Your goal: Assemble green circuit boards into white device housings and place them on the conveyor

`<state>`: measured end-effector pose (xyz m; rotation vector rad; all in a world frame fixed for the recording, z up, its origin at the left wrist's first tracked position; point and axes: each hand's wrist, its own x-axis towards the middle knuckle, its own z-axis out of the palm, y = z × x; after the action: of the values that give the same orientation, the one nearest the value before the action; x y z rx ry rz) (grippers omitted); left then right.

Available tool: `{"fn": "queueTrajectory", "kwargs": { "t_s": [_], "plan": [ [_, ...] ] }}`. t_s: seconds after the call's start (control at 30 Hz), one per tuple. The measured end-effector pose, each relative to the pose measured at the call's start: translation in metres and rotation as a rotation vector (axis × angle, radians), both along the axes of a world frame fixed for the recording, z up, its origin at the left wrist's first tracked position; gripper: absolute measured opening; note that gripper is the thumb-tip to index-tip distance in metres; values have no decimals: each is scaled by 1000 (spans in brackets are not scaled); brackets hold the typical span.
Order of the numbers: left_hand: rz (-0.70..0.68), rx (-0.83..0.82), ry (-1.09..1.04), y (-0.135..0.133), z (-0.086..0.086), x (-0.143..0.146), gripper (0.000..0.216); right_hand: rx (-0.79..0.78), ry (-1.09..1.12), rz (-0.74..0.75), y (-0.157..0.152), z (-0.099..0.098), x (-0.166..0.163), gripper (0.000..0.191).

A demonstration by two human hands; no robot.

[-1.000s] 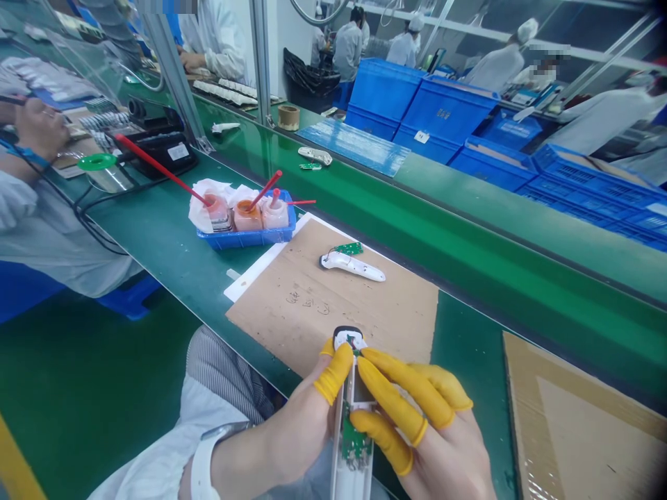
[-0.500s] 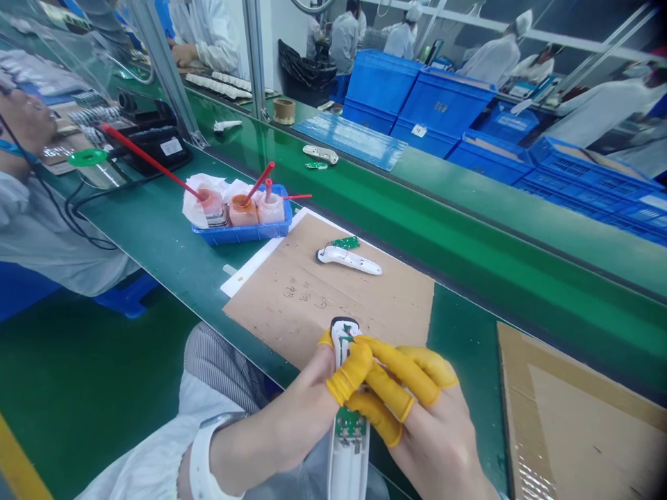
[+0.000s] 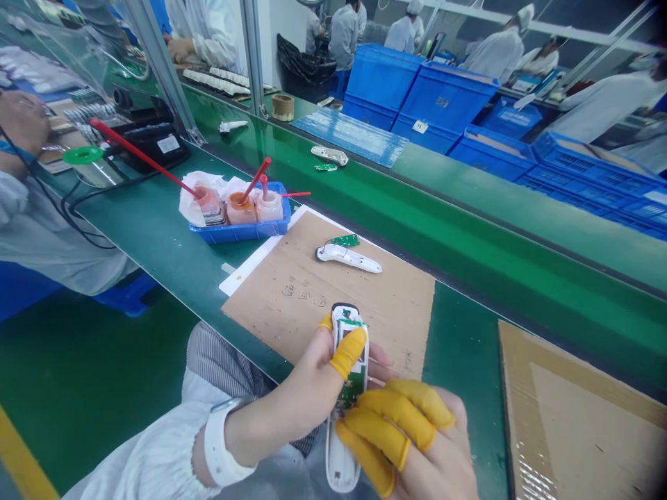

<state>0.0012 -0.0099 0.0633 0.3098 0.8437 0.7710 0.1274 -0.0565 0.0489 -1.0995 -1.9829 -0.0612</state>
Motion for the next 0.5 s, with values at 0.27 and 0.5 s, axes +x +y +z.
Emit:
{"fn": "queueTrajectory", "kwargs": {
  "t_s": [0.27, 0.5],
  "plan": [
    [-15, 46, 54, -1, -5, -2, 38, -26, -31, 38, 9, -2, -4, 22],
    [50, 0, 36, -4, -13, 3, 42, 14, -175, 182, 9, 8, 3, 33]
  ]
}}
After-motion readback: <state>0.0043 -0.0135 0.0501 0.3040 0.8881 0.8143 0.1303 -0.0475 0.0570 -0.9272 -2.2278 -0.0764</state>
